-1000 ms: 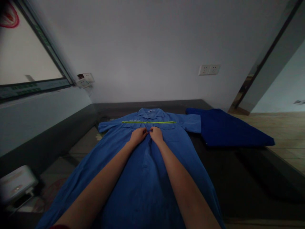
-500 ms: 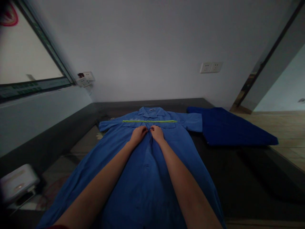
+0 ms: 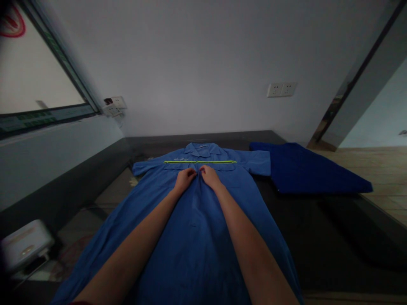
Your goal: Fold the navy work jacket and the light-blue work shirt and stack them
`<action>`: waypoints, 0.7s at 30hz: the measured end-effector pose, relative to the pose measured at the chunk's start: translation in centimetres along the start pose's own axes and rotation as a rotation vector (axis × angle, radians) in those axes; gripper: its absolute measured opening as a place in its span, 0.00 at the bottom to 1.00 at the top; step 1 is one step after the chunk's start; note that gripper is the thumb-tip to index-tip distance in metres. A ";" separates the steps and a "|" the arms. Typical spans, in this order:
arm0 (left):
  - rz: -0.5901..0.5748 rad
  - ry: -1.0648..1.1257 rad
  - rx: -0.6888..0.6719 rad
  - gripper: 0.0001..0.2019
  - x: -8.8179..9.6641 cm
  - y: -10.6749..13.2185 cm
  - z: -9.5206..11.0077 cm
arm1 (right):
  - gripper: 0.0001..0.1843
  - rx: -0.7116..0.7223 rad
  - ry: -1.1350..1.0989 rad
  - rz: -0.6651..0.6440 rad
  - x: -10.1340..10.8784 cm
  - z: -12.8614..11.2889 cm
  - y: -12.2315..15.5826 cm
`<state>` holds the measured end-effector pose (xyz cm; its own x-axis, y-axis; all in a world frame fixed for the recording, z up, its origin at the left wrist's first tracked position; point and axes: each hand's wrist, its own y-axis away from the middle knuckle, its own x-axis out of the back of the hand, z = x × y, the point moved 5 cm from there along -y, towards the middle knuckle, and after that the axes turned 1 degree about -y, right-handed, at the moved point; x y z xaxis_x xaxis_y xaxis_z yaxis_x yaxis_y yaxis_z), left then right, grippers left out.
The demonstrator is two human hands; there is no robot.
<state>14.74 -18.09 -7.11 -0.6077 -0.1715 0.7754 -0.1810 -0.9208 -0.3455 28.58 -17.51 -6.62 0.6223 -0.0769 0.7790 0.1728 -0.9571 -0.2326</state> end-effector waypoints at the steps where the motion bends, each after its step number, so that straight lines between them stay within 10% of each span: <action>1: 0.000 0.016 0.003 0.04 0.0 -0.1 -0.1 | 0.14 -0.001 0.018 0.014 0.1 0.1 0.1; 21: -0.031 0.061 0.074 0.06 0.4 0.0 -0.6 | 0.07 0.230 0.215 -0.191 0.5 -1.6 -1.7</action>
<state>14.05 -17.91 -7.10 -0.6491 -0.1232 0.7507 -0.1440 -0.9491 -0.2803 27.34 -16.41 -4.92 0.3921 0.0169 0.9198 0.4527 -0.8739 -0.1769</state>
